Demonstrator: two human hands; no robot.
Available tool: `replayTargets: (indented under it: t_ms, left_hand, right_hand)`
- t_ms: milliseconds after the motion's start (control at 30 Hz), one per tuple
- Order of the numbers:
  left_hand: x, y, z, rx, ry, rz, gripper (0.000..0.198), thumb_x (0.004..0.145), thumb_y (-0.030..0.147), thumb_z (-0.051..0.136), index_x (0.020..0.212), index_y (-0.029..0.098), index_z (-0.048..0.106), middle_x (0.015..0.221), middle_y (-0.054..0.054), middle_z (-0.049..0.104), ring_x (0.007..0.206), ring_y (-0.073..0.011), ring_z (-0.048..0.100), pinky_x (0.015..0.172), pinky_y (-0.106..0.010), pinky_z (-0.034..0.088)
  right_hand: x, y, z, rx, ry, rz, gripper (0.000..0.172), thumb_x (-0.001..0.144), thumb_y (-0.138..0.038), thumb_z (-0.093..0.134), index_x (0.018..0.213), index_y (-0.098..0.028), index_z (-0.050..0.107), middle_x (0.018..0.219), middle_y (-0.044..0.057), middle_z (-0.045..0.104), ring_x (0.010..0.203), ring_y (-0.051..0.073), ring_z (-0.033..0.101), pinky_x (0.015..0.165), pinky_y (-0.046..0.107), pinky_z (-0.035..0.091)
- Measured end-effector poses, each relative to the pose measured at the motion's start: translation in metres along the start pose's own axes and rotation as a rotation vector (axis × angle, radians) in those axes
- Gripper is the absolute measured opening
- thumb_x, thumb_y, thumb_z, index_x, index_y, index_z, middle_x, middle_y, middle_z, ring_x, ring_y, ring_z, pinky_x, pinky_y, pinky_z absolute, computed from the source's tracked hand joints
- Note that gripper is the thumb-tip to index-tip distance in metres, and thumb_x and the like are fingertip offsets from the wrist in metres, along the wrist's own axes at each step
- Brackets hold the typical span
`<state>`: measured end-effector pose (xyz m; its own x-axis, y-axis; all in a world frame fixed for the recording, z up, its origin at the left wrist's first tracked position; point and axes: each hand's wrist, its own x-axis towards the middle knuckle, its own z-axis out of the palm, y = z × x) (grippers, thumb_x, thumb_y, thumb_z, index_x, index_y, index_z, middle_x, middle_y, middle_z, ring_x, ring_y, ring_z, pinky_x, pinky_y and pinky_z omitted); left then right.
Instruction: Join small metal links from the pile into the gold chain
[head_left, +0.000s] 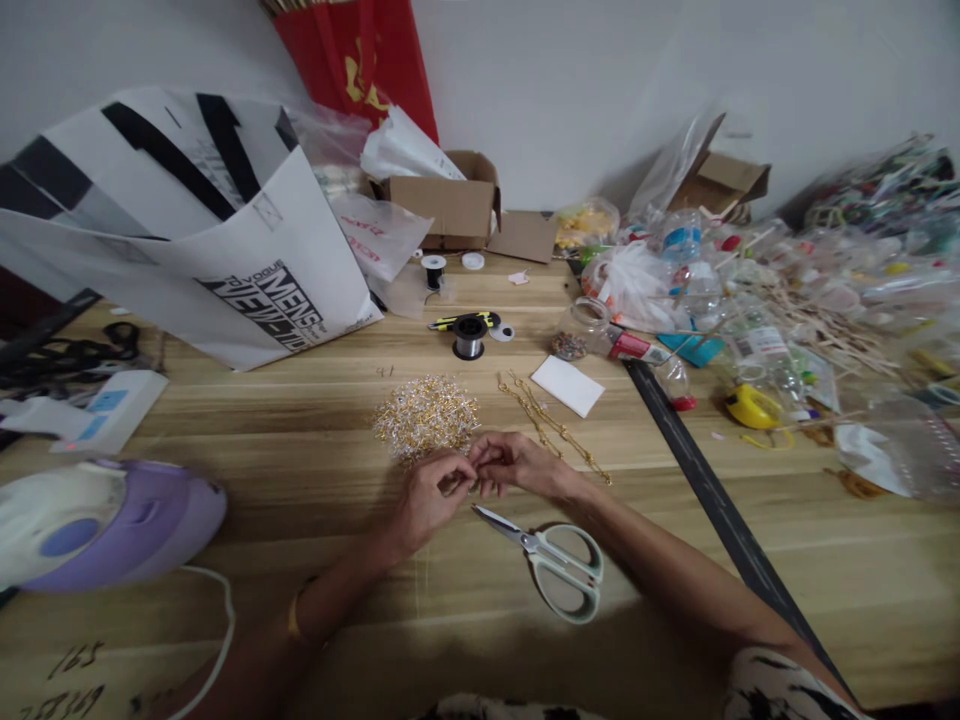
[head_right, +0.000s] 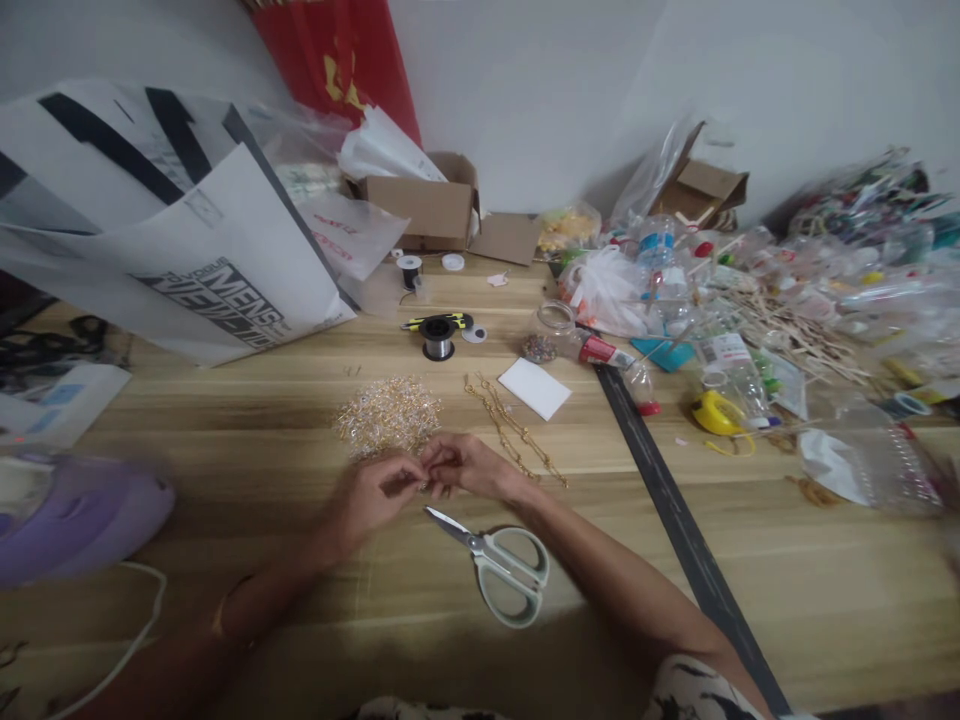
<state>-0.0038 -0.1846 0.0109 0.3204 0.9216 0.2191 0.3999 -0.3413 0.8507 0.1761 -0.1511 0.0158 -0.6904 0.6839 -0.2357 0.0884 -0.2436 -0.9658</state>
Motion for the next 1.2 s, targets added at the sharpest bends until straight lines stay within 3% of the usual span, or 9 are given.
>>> replayTargets:
  t_ms: [167,900,1200]
  left_hand:
    - [0.002,0.005,-0.004,0.040,-0.004,0.070,0.011,0.073,0.010,0.057,0.067,0.017,0.063,0.071,-0.005,0.066,0.069,-0.0160,0.059,0.067,-0.027,0.044]
    - [0.001,0.006,-0.003,0.026,0.052,0.060,0.009,0.074,0.014,0.058,0.068,0.018,0.063,0.071,-0.005,0.067,0.067,-0.0150,0.060,0.066,-0.025,0.046]
    - [0.001,-0.004,0.002,-0.110,0.090,-0.043,0.007,0.072,0.015,0.058,0.067,0.017,0.062,0.069,-0.003,0.063,0.066,-0.0136,0.059,0.063,-0.023,0.047]
  right_hand:
    - [0.002,0.003,0.001,0.018,0.007,0.027,0.027,0.074,-0.035,0.066,0.086,-0.012,0.057,0.073,0.003,0.064,0.061,0.010,0.062,0.050,0.017,0.047]
    - [0.004,0.007,0.000,0.016,-0.018,0.112,0.034,0.072,-0.043,0.067,0.079,-0.010,0.062,0.072,0.004,0.066,0.056,0.010,0.063,0.048,0.017,0.048]
    - [0.003,0.005,-0.003,0.037,0.000,0.066,0.032,0.072,-0.042,0.066,0.081,-0.011,0.061,0.070,0.002,0.066,0.055,0.009,0.062,0.049,0.017,0.047]
